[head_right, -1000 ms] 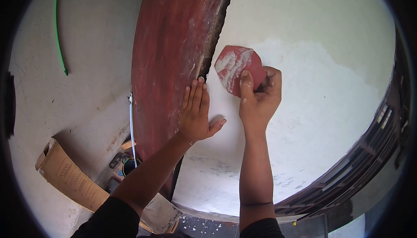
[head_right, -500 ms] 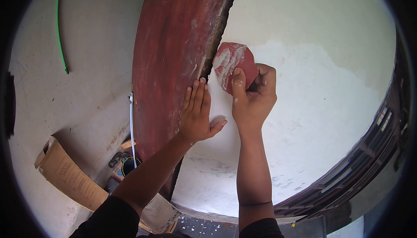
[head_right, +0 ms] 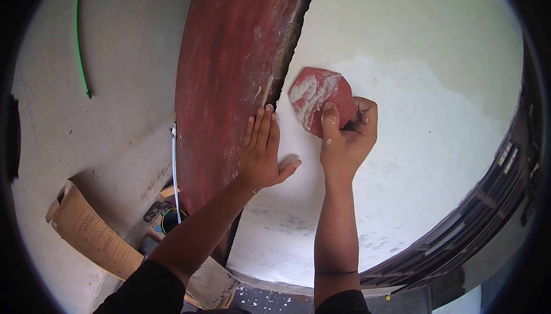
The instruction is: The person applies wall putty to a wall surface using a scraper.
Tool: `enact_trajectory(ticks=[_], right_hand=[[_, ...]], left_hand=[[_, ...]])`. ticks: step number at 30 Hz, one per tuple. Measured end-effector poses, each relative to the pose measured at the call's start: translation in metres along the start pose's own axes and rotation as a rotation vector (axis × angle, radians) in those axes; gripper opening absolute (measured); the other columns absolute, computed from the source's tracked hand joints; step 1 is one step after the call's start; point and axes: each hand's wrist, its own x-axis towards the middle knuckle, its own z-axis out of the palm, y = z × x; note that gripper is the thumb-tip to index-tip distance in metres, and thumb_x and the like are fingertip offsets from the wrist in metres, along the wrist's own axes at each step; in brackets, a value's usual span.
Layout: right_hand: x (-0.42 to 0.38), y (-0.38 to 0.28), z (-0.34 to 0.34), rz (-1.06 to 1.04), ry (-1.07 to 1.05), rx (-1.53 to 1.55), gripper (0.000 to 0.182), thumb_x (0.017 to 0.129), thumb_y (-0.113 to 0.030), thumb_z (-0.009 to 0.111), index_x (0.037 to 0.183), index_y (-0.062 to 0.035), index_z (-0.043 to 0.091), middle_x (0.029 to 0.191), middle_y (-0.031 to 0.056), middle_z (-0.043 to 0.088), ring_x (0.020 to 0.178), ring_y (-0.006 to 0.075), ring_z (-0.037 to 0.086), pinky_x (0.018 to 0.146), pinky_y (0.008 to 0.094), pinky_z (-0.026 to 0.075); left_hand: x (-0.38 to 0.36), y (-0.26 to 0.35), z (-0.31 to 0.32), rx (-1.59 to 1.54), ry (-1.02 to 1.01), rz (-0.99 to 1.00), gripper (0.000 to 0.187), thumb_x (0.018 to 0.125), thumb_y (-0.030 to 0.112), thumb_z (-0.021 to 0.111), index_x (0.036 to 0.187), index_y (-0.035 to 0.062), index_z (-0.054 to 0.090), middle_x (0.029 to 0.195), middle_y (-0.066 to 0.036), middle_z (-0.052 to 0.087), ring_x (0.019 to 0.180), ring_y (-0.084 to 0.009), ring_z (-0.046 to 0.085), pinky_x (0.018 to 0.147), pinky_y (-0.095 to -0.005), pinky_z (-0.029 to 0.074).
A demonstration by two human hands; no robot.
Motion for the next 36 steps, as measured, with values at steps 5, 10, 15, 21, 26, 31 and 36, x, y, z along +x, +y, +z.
enact_trajectory(ticks=[5, 10, 15, 21, 26, 31, 36], right_hand=[[0.006, 0.004, 0.011, -0.051, 0.006, -0.103, 0.020, 0.089, -0.003, 0.070, 0.099, -0.0011, 0.052, 0.083, 0.0053, 0.065, 0.075, 0.0034, 0.056, 0.068, 0.0195, 0.046], [0.002, 0.003, -0.008, 0.008, 0.070, 0.023, 0.024, 0.089, -0.004, 0.071, 0.104, 0.0007, 0.053, 0.084, 0.0065, 0.067, 0.072, 0.0045, 0.058, 0.066, 0.0198, 0.048], [0.001, 0.007, 0.008, -0.018, -0.035, -0.071, 0.024, 0.089, -0.001, 0.071, 0.108, 0.0017, 0.056, 0.090, 0.0066, 0.068, 0.077, 0.0061, 0.060, 0.069, 0.0209, 0.048], [-0.001, 0.000, -0.010, 0.009, 0.098, -0.063, 0.021, 0.090, 0.000, 0.069, 0.107, 0.0027, 0.056, 0.086, 0.0061, 0.068, 0.077, 0.0066, 0.060, 0.071, 0.0214, 0.049], [0.013, 0.000, 0.012, -0.001, 0.017, 0.058, 0.022, 0.090, -0.002, 0.070, 0.108, 0.0036, 0.057, 0.091, 0.0074, 0.069, 0.078, 0.0061, 0.060, 0.070, 0.0208, 0.048], [0.013, 0.001, -0.004, -0.024, 0.071, -0.126, 0.021, 0.091, -0.003, 0.068, 0.108, 0.0038, 0.058, 0.091, 0.0070, 0.067, 0.077, 0.0081, 0.060, 0.072, 0.0225, 0.049], [0.018, -0.011, -0.006, 0.038, 0.098, 0.029, 0.022, 0.091, -0.004, 0.069, 0.109, 0.0022, 0.058, 0.090, 0.0072, 0.068, 0.077, 0.0080, 0.060, 0.068, 0.0227, 0.050]], left_hand=[[0.000, 0.000, 0.000, -0.005, -0.006, -0.005, 0.090, 0.089, 0.056, 0.056, 0.143, -0.0132, 0.038, 0.152, -0.032, 0.035, 0.147, -0.0415, 0.030, 0.121, -0.0523, 0.019], [0.000, -0.002, 0.001, 0.021, -0.020, 0.032, 0.094, 0.089, 0.057, 0.056, 0.142, -0.0183, 0.034, 0.152, -0.037, 0.031, 0.145, -0.0478, 0.029, 0.119, -0.0557, 0.020], [0.000, -0.001, 0.001, 0.003, -0.029, 0.031, 0.094, 0.089, 0.056, 0.056, 0.142, -0.0184, 0.034, 0.153, -0.037, 0.031, 0.145, -0.0481, 0.028, 0.119, -0.0554, 0.019], [-0.001, -0.002, 0.001, 0.015, -0.029, 0.028, 0.095, 0.089, 0.056, 0.056, 0.143, -0.0185, 0.033, 0.153, -0.037, 0.030, 0.145, -0.0484, 0.028, 0.119, -0.0559, 0.019], [-0.001, -0.002, 0.001, -0.005, -0.032, 0.022, 0.094, 0.090, 0.056, 0.056, 0.143, -0.0183, 0.033, 0.153, -0.037, 0.030, 0.146, -0.0483, 0.028, 0.119, -0.0559, 0.019], [-0.001, -0.002, 0.002, 0.019, -0.028, 0.037, 0.094, 0.090, 0.056, 0.055, 0.143, -0.0184, 0.032, 0.153, -0.036, 0.030, 0.146, -0.0479, 0.028, 0.119, -0.0552, 0.019], [-0.002, -0.002, 0.002, 0.033, -0.028, 0.044, 0.094, 0.090, 0.056, 0.054, 0.144, -0.0179, 0.032, 0.153, -0.036, 0.030, 0.146, -0.0475, 0.028, 0.120, -0.0548, 0.019]])
